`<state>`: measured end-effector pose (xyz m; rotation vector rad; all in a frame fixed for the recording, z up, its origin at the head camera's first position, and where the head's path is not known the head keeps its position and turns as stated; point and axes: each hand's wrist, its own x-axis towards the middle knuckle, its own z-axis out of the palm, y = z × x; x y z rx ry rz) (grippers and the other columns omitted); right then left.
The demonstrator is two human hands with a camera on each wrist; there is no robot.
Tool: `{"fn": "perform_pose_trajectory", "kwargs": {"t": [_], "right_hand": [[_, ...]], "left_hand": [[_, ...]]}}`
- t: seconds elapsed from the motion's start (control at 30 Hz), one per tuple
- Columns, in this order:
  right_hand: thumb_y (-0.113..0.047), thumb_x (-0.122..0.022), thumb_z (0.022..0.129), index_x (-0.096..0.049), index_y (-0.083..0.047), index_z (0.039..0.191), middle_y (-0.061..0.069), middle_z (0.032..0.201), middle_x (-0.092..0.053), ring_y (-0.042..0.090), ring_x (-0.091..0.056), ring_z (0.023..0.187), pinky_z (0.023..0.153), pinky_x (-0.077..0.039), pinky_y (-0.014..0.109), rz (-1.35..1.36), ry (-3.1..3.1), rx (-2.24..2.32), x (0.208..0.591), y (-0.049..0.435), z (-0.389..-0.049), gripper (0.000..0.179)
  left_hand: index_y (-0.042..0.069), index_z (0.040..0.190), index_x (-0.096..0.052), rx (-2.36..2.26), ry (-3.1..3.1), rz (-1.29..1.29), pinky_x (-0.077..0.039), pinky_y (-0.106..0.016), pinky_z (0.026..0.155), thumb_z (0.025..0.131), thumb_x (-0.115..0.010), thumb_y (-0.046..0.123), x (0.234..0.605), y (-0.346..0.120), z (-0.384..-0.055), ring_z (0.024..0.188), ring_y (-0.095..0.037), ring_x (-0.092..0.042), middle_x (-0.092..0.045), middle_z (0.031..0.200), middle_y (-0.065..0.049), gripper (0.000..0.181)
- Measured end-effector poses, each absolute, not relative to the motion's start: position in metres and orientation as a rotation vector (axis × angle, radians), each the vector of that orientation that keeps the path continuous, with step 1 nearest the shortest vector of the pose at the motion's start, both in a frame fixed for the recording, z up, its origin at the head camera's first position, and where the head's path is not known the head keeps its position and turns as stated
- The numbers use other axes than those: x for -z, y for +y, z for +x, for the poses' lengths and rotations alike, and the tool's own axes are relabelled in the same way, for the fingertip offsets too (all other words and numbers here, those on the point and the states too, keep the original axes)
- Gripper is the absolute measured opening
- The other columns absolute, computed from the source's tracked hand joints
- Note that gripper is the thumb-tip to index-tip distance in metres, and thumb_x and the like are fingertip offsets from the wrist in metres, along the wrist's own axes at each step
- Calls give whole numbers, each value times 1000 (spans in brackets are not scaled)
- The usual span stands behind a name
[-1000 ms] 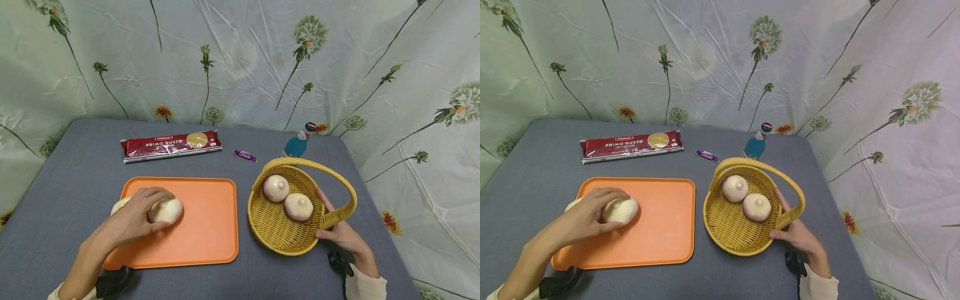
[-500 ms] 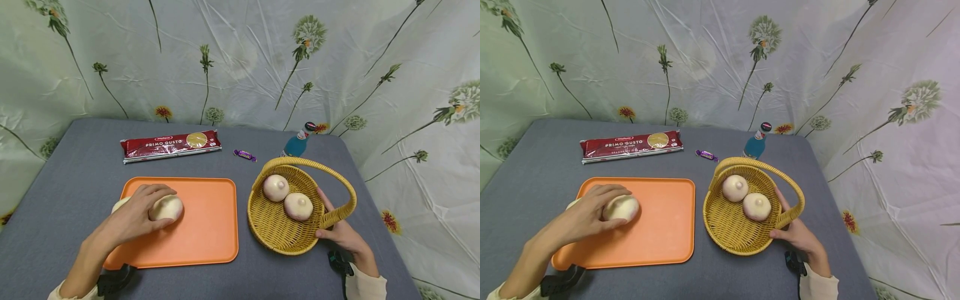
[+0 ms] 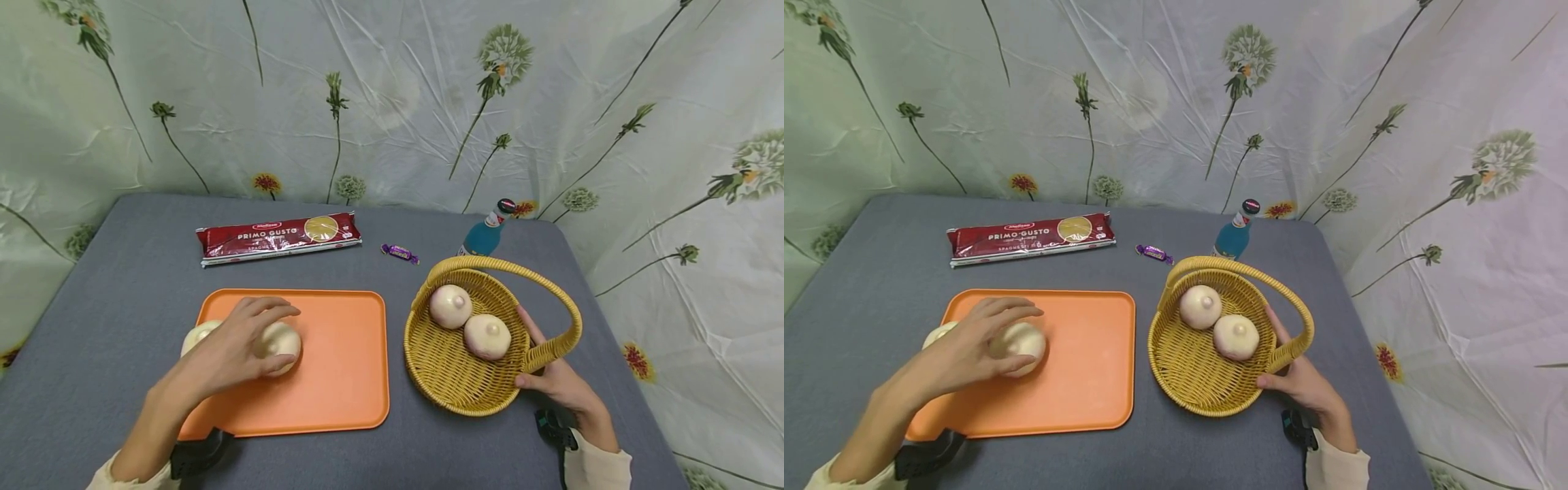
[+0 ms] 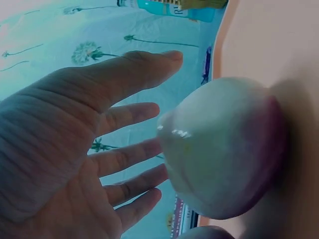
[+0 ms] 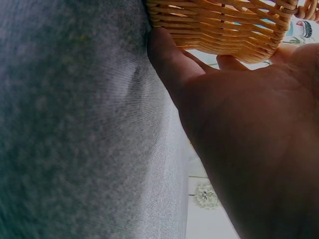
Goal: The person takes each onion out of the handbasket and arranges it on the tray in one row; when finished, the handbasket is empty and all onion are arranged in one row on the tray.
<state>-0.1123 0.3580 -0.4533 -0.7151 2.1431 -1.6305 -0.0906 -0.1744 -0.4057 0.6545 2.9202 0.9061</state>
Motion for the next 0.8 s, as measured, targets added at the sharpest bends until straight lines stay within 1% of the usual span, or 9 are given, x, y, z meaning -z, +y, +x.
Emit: {"fn": "perform_pose_trajectory", "kwargs": {"t": [0.17, 0.4, 0.53, 0.67, 0.8], "right_hand": [[7, -72, 86, 9, -14, 161, 32, 162, 12, -2, -17, 150, 105, -37, 14, -747, 2150, 1628, 450, 358, -111, 112], [7, -73, 86, 8, -16, 161, 28, 164, 11, -3, -13, 150, 107, -33, 11, -727, 2186, 1600, 448, 355, -111, 113], [6, -73, 86, 8, -17, 162, 28, 164, 11, -5, -15, 149, 106, -34, 11, -703, 2201, 1589, 448, 355, -111, 113], [6, -73, 86, 8, -18, 162, 28, 164, 11, -5, -16, 148, 105, -37, 13, -690, 2192, 1593, 447, 355, -111, 113], [5, -73, 87, 8, -19, 162, 28, 164, 12, -5, -16, 148, 105, -37, 13, -679, 2179, 1608, 448, 356, -110, 113]], "left_hand": [[12, 130, -62, -881, 2926, 665, -46, -56, 98, 80, -83, 28, 407, -169, -93, 126, -34, -47, -59, 134, -10, 57], [14, 133, -61, -880, 2906, 706, -47, -54, 98, 82, -83, 33, 404, -156, -100, 130, -32, -46, -55, 139, -10, 59], [15, 133, -61, -884, 2894, 739, -48, -50, 99, 82, -82, 34, 402, -145, -103, 130, -28, -45, -55, 140, -8, 59], [15, 132, -62, -882, 2891, 800, -49, -47, 97, 83, -82, 32, 398, -134, -107, 127, -27, -47, -56, 138, -7, 56], [17, 133, -61, -896, 2865, 850, -49, -47, 97, 85, -80, 31, 393, -123, -110, 127, -25, -48, -56, 138, -4, 53]]}}
